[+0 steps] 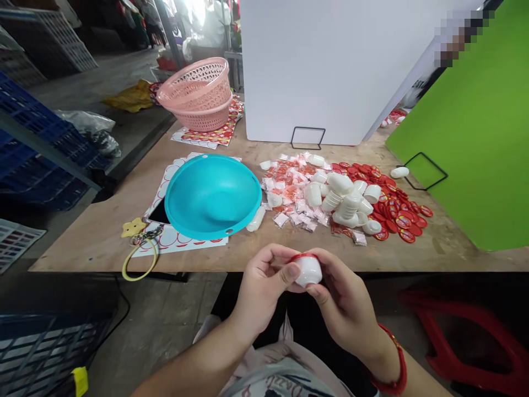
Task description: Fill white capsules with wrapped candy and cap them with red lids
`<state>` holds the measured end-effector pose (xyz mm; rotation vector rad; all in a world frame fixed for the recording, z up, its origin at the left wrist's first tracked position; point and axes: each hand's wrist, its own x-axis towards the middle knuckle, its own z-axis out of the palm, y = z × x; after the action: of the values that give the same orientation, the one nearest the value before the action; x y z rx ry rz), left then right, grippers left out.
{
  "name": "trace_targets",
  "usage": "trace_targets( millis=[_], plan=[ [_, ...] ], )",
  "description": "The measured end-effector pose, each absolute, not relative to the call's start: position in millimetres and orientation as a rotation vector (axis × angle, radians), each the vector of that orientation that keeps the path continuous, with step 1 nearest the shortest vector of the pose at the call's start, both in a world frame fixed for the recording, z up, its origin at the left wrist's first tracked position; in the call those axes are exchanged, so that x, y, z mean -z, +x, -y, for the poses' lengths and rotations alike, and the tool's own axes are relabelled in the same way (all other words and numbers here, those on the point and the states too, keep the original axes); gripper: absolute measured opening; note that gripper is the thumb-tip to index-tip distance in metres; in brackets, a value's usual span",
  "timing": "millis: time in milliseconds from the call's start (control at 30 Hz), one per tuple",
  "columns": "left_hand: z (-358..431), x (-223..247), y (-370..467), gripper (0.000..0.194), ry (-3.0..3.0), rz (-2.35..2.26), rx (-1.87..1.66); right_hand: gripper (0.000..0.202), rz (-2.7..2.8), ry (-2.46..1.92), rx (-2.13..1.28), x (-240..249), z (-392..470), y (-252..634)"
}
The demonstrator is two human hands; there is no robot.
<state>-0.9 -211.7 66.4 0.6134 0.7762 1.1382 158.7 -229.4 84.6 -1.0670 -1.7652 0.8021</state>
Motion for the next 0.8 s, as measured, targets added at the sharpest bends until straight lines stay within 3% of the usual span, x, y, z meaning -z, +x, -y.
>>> trace_targets(
  millis=[167, 500, 800],
  plan=[
    [202, -62, -1, 0.048, 0.695, -0.805, -1.067, 0.025, 1.622, -1.089, -0.853, -85, 216, 156],
    [194, -65, -6, 0.037, 0.637, -0.771, -1.125, 0.025, 1.635, -1.066, -0.777, -79, 207, 147],
    [187, -57, -19, 0.039, 0.694, -0.761, -1.130, 0.026, 1.859, -1.074, -0.733, -86, 188, 148]
  ],
)
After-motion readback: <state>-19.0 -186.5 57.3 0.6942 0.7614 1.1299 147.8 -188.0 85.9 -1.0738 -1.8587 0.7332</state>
